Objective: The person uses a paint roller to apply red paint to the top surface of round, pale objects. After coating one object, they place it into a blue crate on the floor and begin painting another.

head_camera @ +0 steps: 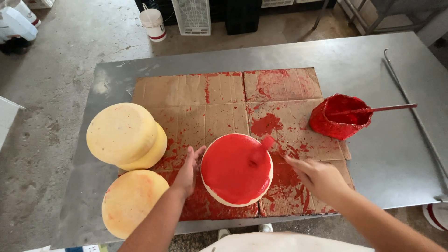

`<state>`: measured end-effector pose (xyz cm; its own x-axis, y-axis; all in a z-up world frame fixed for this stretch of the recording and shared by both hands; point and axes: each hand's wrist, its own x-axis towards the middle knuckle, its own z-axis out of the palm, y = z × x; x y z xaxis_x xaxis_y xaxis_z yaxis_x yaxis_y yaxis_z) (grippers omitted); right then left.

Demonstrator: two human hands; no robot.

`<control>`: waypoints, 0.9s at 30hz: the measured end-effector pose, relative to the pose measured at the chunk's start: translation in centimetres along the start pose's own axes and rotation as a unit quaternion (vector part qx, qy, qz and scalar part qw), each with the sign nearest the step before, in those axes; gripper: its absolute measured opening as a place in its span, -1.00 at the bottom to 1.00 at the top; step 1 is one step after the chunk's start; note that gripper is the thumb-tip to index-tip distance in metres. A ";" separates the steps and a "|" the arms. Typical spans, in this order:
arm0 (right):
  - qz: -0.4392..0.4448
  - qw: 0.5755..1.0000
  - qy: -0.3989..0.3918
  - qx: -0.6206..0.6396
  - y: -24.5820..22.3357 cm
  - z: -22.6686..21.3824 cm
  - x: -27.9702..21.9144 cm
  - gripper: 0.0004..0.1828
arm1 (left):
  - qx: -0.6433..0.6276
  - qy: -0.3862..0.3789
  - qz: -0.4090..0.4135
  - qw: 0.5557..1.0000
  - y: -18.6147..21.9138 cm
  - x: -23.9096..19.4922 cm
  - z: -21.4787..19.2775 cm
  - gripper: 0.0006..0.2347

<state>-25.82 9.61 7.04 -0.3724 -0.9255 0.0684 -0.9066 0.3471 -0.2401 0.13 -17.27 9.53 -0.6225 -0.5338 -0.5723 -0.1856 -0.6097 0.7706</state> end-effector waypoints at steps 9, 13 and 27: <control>0.134 0.984 -0.054 0.105 -2.2 0.7 1.5 -0.53 | 0.082 -0.038 -0.072 0.993 2.4 2.4 0.9 -0.25; 0.162 0.974 -0.074 0.141 -3.9 0.7 5.4 -0.55 | 0.086 -0.007 -0.069 0.994 2.1 -0.6 1.6 -0.29; 0.129 0.969 -0.114 0.177 -3.3 0.4 5.1 -0.51 | -0.041 0.027 0.082 0.995 -11.4 -7.4 -0.5 -0.27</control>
<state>-24.64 3.64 7.85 -0.4877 -0.8381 -0.2445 -0.6490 0.5354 -0.5405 7.24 -6.61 4.83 -0.5971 -0.6594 -0.4568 -0.0204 -0.5568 0.8304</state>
